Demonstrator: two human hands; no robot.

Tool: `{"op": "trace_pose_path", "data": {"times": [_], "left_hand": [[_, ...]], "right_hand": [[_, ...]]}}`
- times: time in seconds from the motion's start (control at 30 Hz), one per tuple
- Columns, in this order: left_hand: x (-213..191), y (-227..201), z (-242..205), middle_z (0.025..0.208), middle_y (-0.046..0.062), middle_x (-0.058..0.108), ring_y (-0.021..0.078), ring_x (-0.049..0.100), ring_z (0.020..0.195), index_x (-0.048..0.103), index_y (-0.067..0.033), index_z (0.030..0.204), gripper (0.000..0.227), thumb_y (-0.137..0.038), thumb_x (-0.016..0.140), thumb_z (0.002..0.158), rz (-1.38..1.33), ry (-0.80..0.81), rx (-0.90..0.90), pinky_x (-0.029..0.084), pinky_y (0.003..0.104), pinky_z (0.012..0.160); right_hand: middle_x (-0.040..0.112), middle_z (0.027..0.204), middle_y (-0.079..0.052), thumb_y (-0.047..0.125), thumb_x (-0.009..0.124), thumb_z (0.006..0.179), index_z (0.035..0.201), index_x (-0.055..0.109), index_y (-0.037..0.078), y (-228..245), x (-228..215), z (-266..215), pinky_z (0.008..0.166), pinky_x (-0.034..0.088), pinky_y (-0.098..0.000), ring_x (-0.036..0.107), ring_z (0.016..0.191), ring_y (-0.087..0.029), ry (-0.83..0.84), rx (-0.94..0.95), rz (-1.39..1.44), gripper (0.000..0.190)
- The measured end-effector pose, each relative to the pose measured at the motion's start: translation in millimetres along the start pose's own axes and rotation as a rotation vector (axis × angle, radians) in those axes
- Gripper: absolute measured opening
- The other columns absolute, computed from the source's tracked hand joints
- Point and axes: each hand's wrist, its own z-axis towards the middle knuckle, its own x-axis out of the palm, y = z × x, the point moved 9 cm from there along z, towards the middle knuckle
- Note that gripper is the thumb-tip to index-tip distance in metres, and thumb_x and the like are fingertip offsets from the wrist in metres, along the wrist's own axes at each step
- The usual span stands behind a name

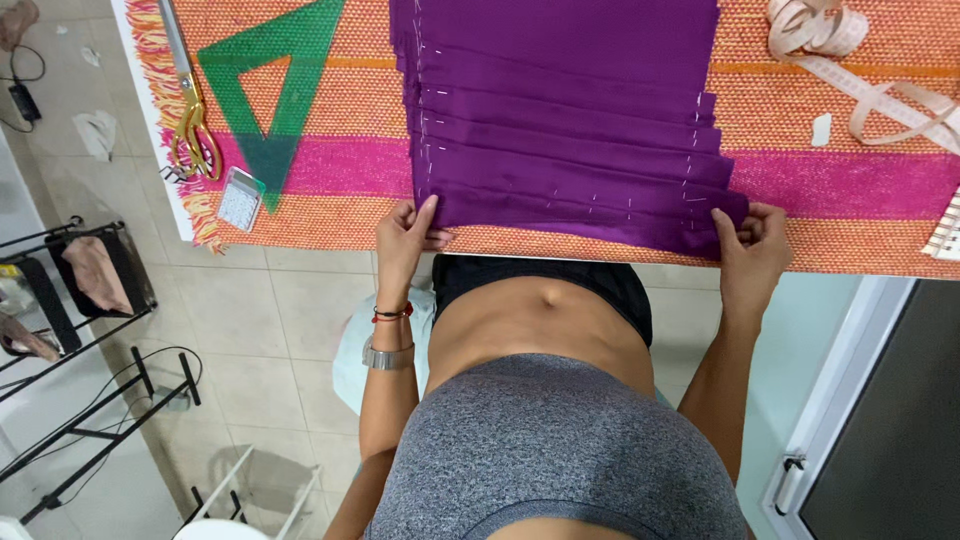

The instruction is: The person prepares purple fabric by hand, marking lines with chalk, measuring with a tape, and inserting pins to secure pleats on a patterned table surface.

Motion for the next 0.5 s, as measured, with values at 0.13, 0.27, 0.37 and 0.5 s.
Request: {"op": "trace_pose_path", "data": {"times": [0.13,0.27,0.37,0.5], "left_hand": [[-4.5,14.7,7.7,0.068,0.015,0.074,0.025,0.08,0.061,0.066,-0.0039,0.1,0.016,-0.016,0.075,0.105,-0.062,-0.012,0.019,0.068,0.029,0.052],[-19.8,62.3,32.3,0.08,0.013,0.078,0.0288,0.081,0.065,0.071,0.0026,0.114,0.022,-0.017,0.076,0.106,-0.09,0.007,-0.001,0.071,0.033,0.056],[-15.3,49.4,25.7,0.08,0.013,0.079,0.0292,0.081,0.065,0.072,0.0016,0.113,0.021,-0.018,0.077,0.106,-0.091,0.015,-0.014,0.071,0.033,0.055],[-12.7,36.5,17.7,0.08,0.013,0.078,0.0303,0.082,0.071,0.071,-0.0002,0.108,0.027,-0.027,0.069,0.11,-0.085,0.002,-0.04,0.071,0.032,0.062]], "right_hand": [[0.064,0.101,0.0,0.014,0.084,0.112,0.122,0.07,0.008,-12.9,-3.5,2.6,0.077,0.05,-0.0247,0.052,0.087,-0.009,-0.014,-0.007,0.059,0.019],[0.072,0.099,-0.012,0.007,0.092,0.111,0.124,0.074,0.0,-29.7,-3.5,3.6,0.074,0.05,-0.033,0.061,0.085,-0.019,-0.079,-0.135,0.019,0.023],[0.071,0.096,-0.015,0.009,0.09,0.114,0.122,0.075,-0.002,-27.0,-2.7,3.9,0.073,0.05,-0.0348,0.062,0.083,-0.021,-0.094,-0.166,-0.028,0.021],[0.071,0.096,-0.016,0.008,0.084,0.117,0.122,0.075,-0.001,-23.2,-15.0,0.4,0.073,0.053,-0.0364,0.064,0.083,-0.022,-0.148,-0.169,-0.016,0.013]]}}
